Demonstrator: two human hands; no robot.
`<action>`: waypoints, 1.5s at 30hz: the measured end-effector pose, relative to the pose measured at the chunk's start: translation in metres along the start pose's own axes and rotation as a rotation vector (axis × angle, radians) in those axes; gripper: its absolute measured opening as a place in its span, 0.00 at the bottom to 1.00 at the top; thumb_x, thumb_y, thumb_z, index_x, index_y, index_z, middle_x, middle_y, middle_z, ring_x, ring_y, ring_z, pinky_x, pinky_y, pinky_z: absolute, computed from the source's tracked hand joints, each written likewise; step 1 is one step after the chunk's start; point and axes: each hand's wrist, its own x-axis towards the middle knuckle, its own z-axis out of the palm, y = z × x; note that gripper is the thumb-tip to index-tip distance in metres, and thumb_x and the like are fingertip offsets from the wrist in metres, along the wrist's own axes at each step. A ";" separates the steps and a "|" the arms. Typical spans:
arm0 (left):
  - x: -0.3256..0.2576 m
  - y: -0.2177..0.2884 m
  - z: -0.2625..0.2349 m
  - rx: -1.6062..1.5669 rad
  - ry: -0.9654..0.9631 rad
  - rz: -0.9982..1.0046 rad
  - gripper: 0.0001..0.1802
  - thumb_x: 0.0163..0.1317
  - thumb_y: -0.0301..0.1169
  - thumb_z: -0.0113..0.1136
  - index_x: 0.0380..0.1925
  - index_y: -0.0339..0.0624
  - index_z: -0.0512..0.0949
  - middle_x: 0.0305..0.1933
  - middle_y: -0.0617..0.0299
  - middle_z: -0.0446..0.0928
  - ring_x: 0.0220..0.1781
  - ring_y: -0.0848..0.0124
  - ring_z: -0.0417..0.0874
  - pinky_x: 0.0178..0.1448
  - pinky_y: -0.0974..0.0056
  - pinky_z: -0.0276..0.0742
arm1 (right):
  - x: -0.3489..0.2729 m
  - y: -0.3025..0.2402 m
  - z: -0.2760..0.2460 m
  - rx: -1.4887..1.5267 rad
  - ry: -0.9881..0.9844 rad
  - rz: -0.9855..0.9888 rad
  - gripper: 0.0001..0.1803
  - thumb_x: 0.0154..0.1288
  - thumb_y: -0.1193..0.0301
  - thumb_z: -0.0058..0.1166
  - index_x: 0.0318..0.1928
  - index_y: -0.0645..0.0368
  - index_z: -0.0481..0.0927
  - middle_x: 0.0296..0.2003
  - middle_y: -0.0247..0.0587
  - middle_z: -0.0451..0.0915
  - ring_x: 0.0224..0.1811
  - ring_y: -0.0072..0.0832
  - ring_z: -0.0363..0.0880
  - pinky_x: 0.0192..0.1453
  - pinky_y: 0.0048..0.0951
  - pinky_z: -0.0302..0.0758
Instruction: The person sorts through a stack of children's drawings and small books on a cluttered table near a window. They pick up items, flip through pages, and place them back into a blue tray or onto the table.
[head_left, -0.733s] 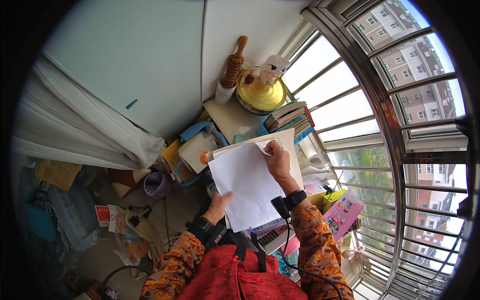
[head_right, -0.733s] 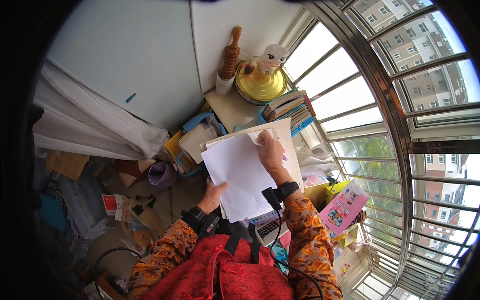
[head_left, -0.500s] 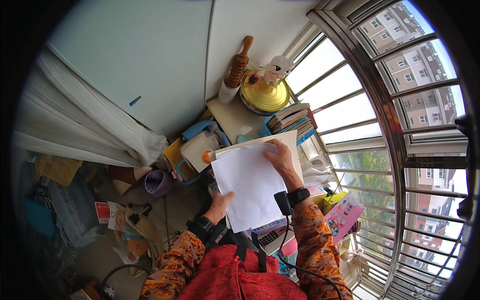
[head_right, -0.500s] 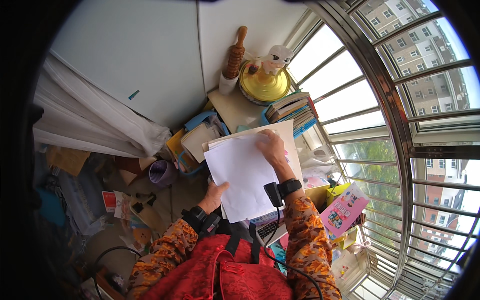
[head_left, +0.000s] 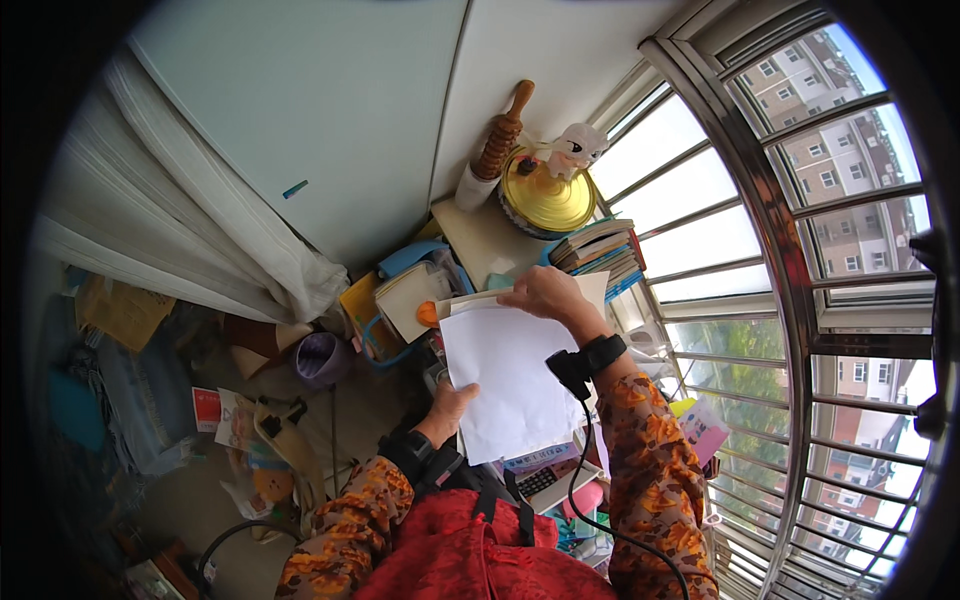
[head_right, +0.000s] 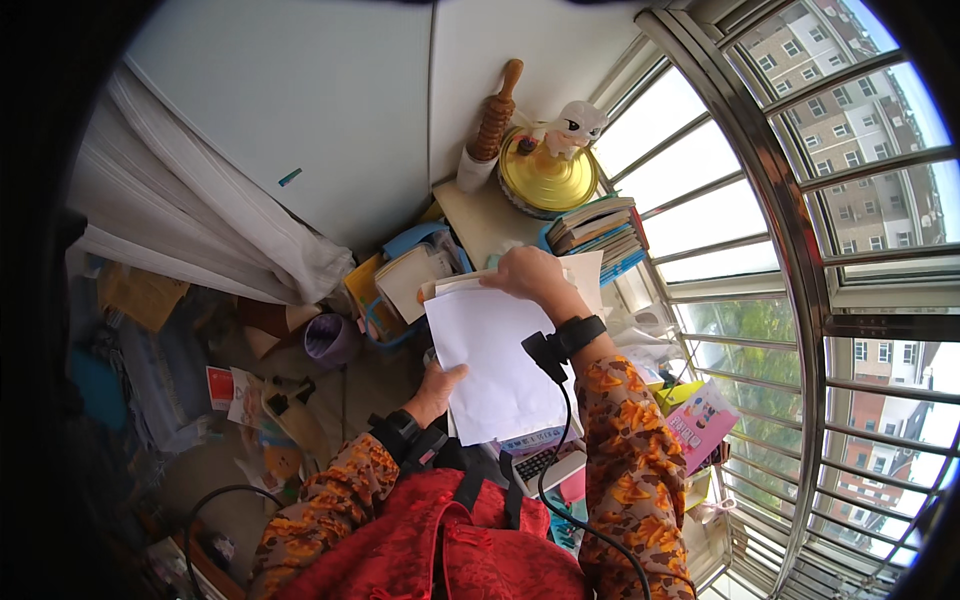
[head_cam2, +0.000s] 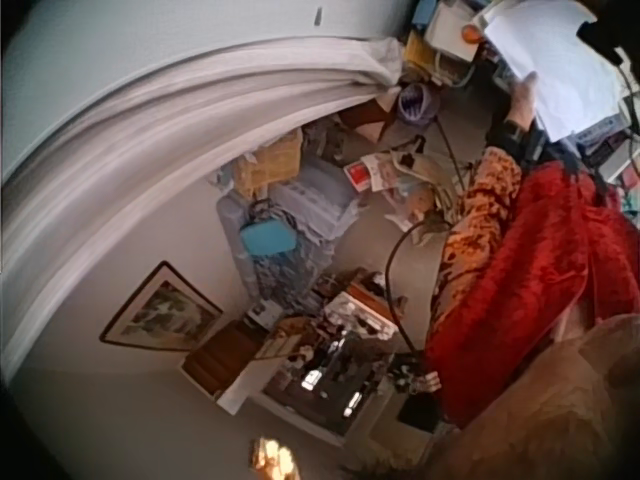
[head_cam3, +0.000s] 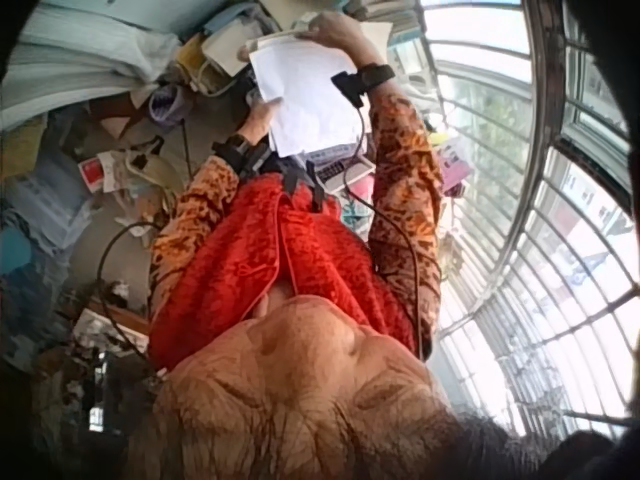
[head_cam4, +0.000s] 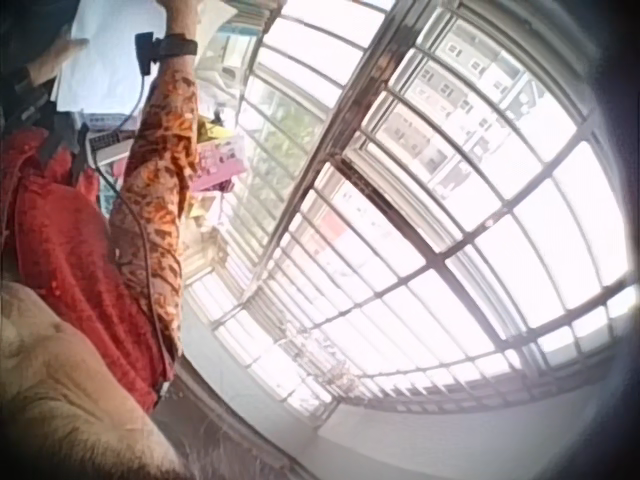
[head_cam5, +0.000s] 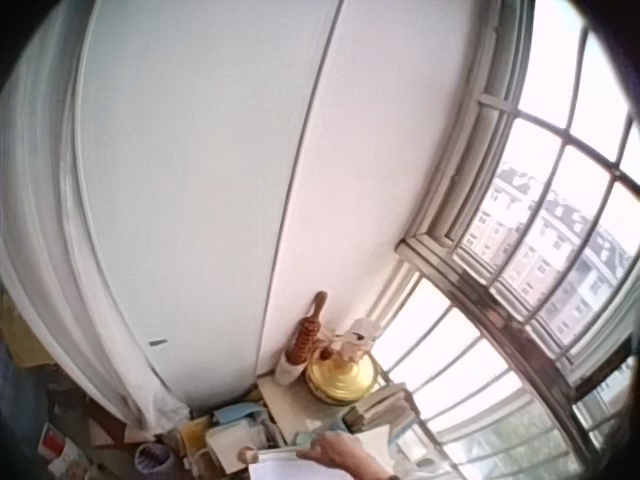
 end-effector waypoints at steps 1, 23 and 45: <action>0.001 0.000 -0.002 0.029 0.001 -0.046 0.18 0.58 0.24 0.60 0.50 0.36 0.76 0.45 0.63 0.79 0.46 0.71 0.79 0.53 0.62 0.75 | 0.003 -0.001 0.001 0.001 0.022 -0.003 0.16 0.53 0.54 0.64 0.33 0.53 0.86 0.29 0.44 0.84 0.36 0.44 0.83 0.40 0.41 0.78; 0.002 -0.005 -0.001 0.066 0.033 -0.023 0.13 0.58 0.25 0.60 0.43 0.35 0.80 0.40 0.65 0.80 0.39 0.73 0.80 0.46 0.64 0.77 | 0.019 0.012 0.002 0.129 -0.047 -0.093 0.17 0.58 0.56 0.61 0.32 0.58 0.87 0.24 0.48 0.83 0.30 0.43 0.83 0.39 0.39 0.78; 0.002 0.000 -0.003 0.090 -0.020 -0.088 0.19 0.58 0.25 0.59 0.51 0.35 0.77 0.47 0.63 0.79 0.47 0.71 0.80 0.55 0.63 0.75 | 0.014 0.018 0.010 0.015 0.027 -0.155 0.11 0.55 0.63 0.62 0.34 0.55 0.87 0.27 0.48 0.83 0.31 0.42 0.83 0.40 0.37 0.78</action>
